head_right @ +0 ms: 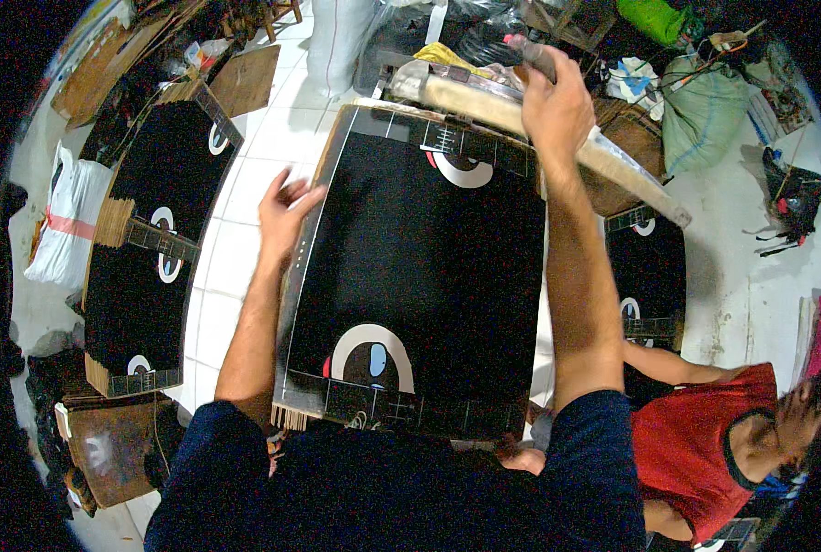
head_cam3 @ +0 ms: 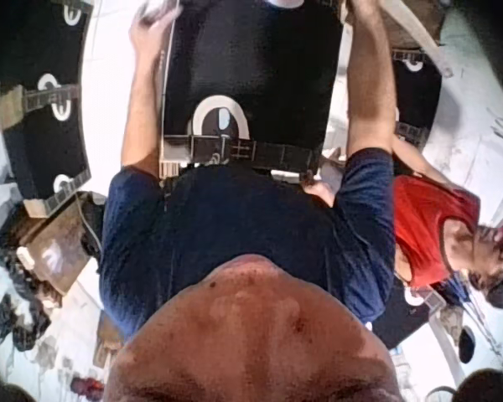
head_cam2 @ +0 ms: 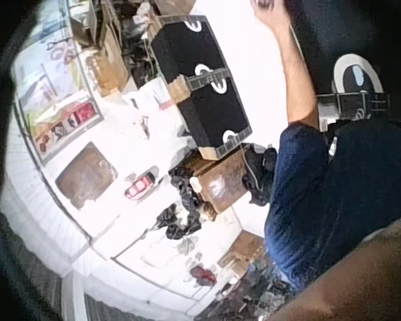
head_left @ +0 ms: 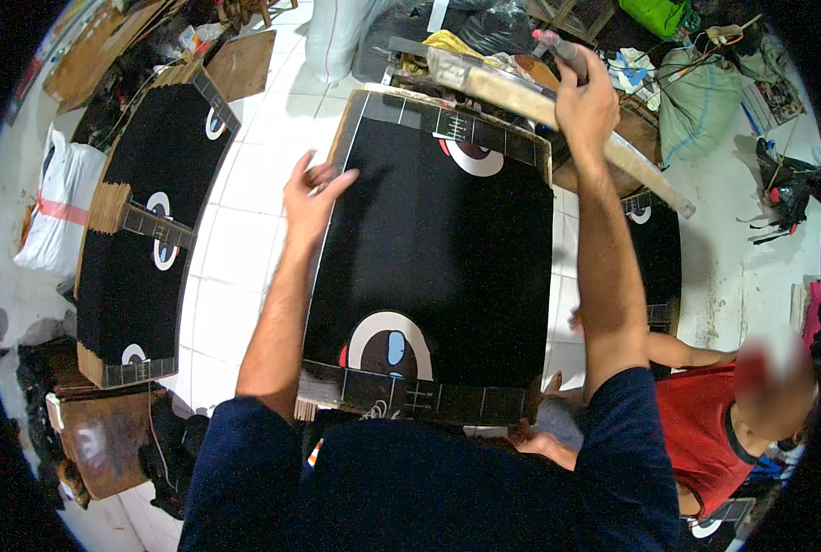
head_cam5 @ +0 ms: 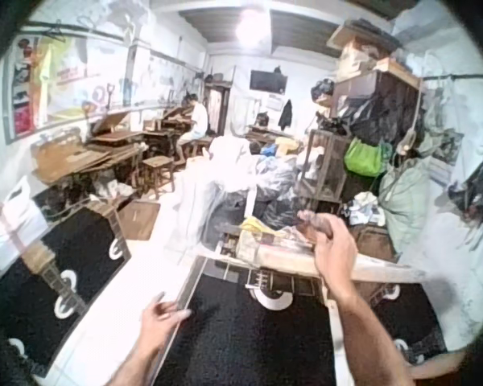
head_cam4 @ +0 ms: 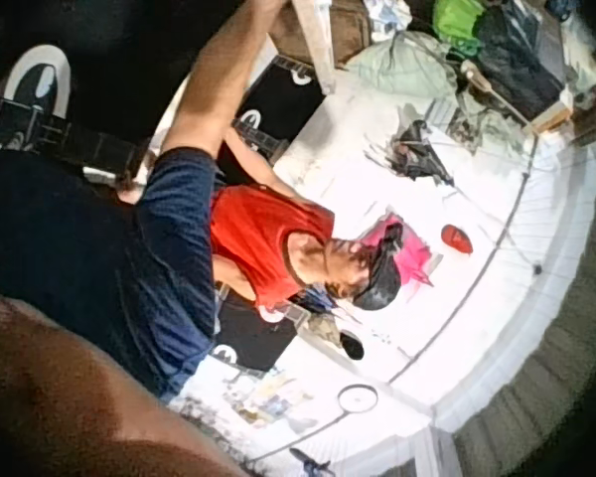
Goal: The person repeatedly places a screen printing frame over a black mat, uses a red squeegee to pull pink ink across the screen, lifts the frame, and stacks the printed mats. The process is repeated multiple times in a workshop setting.
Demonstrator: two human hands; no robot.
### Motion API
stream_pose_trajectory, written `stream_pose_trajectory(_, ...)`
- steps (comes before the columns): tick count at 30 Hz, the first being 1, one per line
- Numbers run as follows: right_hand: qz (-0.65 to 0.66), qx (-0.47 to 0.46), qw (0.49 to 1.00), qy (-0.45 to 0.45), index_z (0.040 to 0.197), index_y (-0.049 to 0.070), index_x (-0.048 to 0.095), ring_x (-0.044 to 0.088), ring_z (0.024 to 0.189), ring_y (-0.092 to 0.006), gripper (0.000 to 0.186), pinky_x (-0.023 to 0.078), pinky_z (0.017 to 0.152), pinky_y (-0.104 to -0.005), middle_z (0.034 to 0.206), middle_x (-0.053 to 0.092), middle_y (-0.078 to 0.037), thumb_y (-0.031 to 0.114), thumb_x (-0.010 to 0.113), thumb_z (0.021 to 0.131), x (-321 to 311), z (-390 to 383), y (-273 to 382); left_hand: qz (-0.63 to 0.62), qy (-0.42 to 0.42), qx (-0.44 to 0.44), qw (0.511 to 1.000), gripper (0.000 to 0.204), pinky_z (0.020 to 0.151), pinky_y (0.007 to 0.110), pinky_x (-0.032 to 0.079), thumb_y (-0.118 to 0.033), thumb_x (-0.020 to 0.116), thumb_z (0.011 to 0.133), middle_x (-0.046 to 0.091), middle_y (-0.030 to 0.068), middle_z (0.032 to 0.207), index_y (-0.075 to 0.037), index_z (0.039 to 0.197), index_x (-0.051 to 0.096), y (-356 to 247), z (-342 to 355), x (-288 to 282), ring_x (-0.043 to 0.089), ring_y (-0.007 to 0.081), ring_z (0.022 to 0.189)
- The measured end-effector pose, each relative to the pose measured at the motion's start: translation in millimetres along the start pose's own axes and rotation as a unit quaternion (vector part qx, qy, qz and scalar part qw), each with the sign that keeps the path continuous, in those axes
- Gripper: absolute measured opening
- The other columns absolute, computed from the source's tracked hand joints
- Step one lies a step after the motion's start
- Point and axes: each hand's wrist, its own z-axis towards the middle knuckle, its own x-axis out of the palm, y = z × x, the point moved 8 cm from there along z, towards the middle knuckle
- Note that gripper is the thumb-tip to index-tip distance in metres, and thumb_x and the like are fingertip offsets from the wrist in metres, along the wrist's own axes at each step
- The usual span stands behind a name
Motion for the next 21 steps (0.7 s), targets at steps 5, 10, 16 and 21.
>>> stream_pose_trajectory(5,-0.064,0.033,0.997,0.029,0.124,0.021,0.07,0.071,0.104,-0.035,0.034,0.055,0.088,-0.0457,0.112,0.076,-0.009,0.035,0.071,0.093,7.7,56.6,-8.0,0.308,-0.088,-0.278,0.906,0.04,0.078,0.04,0.056,-0.03,0.069,0.097,0.076,0.0195,0.089,0.008,0.108,0.074,239.4,-164.9,-251.2,0.071,0.0241,0.081)
stream_pose_trajectory(10,-0.083,0.022,0.995,0.048,0.13,0.024,0.07,0.071,0.11,-0.0318,0.041,0.054,0.093,-0.0415,0.118,0.076,-0.01,0.042,0.07,0.093,17.4,91.8,-28.1,0.274,-0.067,-0.413,0.866,0.039,0.087,0.037,0.056,-0.031,0.07,0.098,0.079,0.017,0.103,-0.001,0.123,0.074,335.6,-404.6,-318.2,0.073,0.0215,0.093)
stream_pose_trajectory(16,-0.163,0.038,0.985,0.052,0.135,0.025,0.068,0.067,0.119,-0.0345,0.055,0.051,0.1,-0.0439,0.127,0.073,-0.012,0.057,0.069,0.091,30.8,136.2,-75.4,0.182,-0.106,-0.451,0.867,0.042,0.09,0.033,0.055,-0.03,0.078,0.093,0.078,0.0125,0.107,0.002,0.12,0.075,318.1,-435.9,-329.3,0.07,0.0188,0.098)
stream_pose_trajectory(21,-0.21,0.041,0.974,0.071,0.144,0.023,0.062,0.066,0.119,-0.0327,0.068,0.048,0.103,-0.0441,0.135,0.068,-0.013,0.063,0.067,0.09,41.4,163.2,-111.9,0.408,-0.052,-0.366,0.835,0.041,0.094,0.045,0.055,-0.04,0.074,0.091,0.076,0.0191,0.107,-0.005,0.114,0.078,276.2,-408.4,-326.8,0.071,0.0361,0.109)
